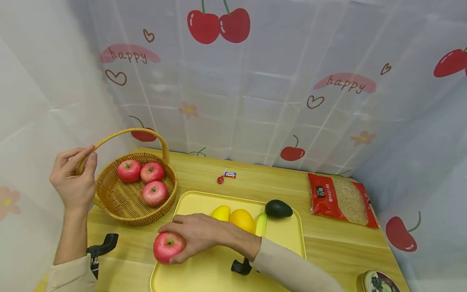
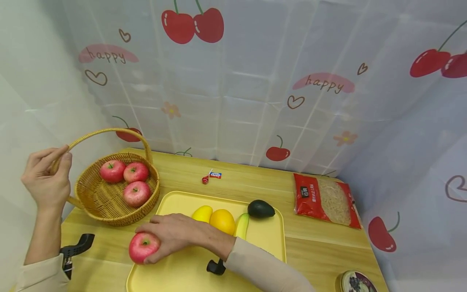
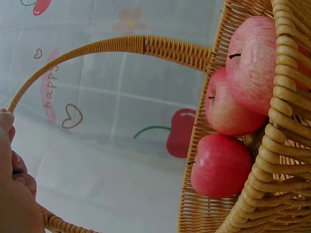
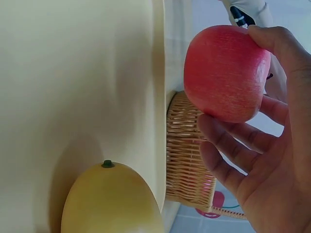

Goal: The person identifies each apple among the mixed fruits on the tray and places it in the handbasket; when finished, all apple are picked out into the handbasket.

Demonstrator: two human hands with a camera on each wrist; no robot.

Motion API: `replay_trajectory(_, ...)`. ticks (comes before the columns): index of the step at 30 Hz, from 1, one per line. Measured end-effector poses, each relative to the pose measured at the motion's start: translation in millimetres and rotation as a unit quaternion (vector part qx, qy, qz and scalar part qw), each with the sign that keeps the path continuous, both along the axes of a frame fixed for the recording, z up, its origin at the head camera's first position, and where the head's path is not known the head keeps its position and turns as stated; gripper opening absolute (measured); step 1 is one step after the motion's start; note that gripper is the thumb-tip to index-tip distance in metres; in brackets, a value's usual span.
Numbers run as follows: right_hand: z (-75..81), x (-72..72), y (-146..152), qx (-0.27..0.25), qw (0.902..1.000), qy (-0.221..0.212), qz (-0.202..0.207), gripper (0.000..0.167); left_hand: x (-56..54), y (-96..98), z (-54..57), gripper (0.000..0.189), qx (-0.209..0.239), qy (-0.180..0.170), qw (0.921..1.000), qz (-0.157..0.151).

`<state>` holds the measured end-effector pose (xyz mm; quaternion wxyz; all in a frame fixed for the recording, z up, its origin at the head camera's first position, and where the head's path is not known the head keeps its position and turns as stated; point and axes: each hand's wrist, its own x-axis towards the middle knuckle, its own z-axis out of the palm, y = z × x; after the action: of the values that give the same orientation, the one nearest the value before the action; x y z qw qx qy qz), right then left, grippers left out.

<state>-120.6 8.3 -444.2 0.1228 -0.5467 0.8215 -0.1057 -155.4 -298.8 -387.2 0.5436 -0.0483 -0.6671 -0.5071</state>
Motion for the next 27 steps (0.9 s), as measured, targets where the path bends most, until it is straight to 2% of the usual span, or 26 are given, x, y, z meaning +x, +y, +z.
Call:
replay_trajectory(8,4.6,-5.1,-2,-0.003,0.9999,-0.001,-0.017,0.075,4.9,7.2,6.2,0.014,-0.001,-0.004,1.0000,0.002)
replay_trajectory(19,10.3,-10.5,-9,-0.028,0.9992,0.000,-0.029,0.072,2.7,4.3,3.8,0.014,-0.002,-0.007,1.0000,0.000)
replay_trajectory(27,9.9,-14.9,-17,-0.050,0.9954,0.006,-0.081,0.073,1.4,1.7,2.0,0.014,-0.004,-0.006,1.0000,0.002)
